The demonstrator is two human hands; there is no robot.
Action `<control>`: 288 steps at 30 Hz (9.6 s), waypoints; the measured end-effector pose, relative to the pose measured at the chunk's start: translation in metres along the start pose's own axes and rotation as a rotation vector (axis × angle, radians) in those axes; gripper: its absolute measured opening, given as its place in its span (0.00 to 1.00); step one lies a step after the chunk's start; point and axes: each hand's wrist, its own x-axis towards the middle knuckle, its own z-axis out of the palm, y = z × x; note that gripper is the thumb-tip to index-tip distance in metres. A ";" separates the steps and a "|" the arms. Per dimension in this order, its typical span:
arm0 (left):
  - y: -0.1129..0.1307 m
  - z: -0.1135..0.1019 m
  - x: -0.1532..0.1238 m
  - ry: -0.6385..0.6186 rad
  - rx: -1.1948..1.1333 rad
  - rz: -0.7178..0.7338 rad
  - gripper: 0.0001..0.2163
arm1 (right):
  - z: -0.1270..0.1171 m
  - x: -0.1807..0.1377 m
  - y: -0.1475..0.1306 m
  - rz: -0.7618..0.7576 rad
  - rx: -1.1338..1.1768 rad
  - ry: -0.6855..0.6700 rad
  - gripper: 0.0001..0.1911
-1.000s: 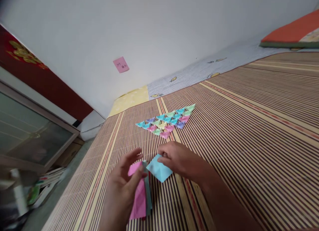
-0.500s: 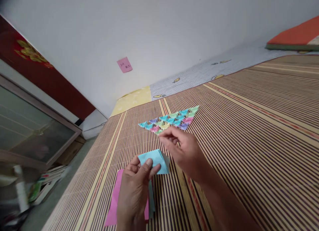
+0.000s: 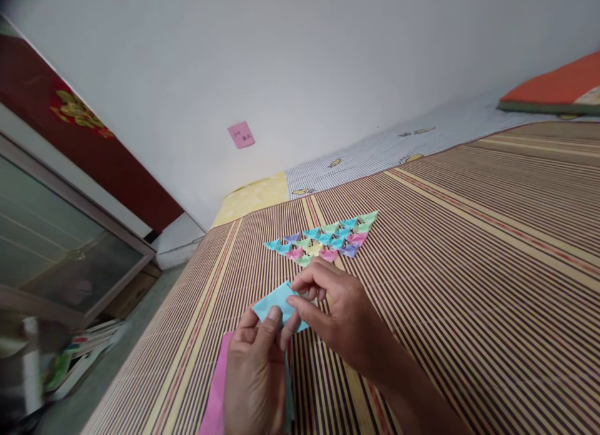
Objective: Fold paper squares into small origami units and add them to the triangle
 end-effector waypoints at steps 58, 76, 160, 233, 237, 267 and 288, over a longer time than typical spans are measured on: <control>-0.008 -0.003 0.004 0.003 -0.040 0.060 0.14 | 0.006 0.001 -0.004 -0.097 0.073 -0.039 0.07; -0.006 0.002 0.000 0.033 -0.009 0.013 0.15 | 0.011 -0.003 0.004 -0.196 -0.059 0.014 0.08; -0.004 0.003 -0.002 -0.018 -0.015 0.062 0.11 | 0.020 -0.001 0.012 -0.291 -0.082 0.160 0.09; -0.002 -0.018 0.003 -0.134 0.420 0.018 0.14 | -0.004 0.002 0.019 0.236 0.291 0.045 0.13; 0.000 -0.016 0.002 -0.061 0.392 0.056 0.13 | -0.006 0.002 0.026 0.290 0.320 -0.019 0.17; -0.003 -0.016 0.003 -0.011 0.209 0.106 0.13 | 0.007 -0.001 0.014 0.324 0.344 -0.415 0.16; -0.002 -0.012 0.001 -0.084 0.415 0.061 0.14 | 0.018 -0.001 0.008 0.311 0.229 -0.155 0.13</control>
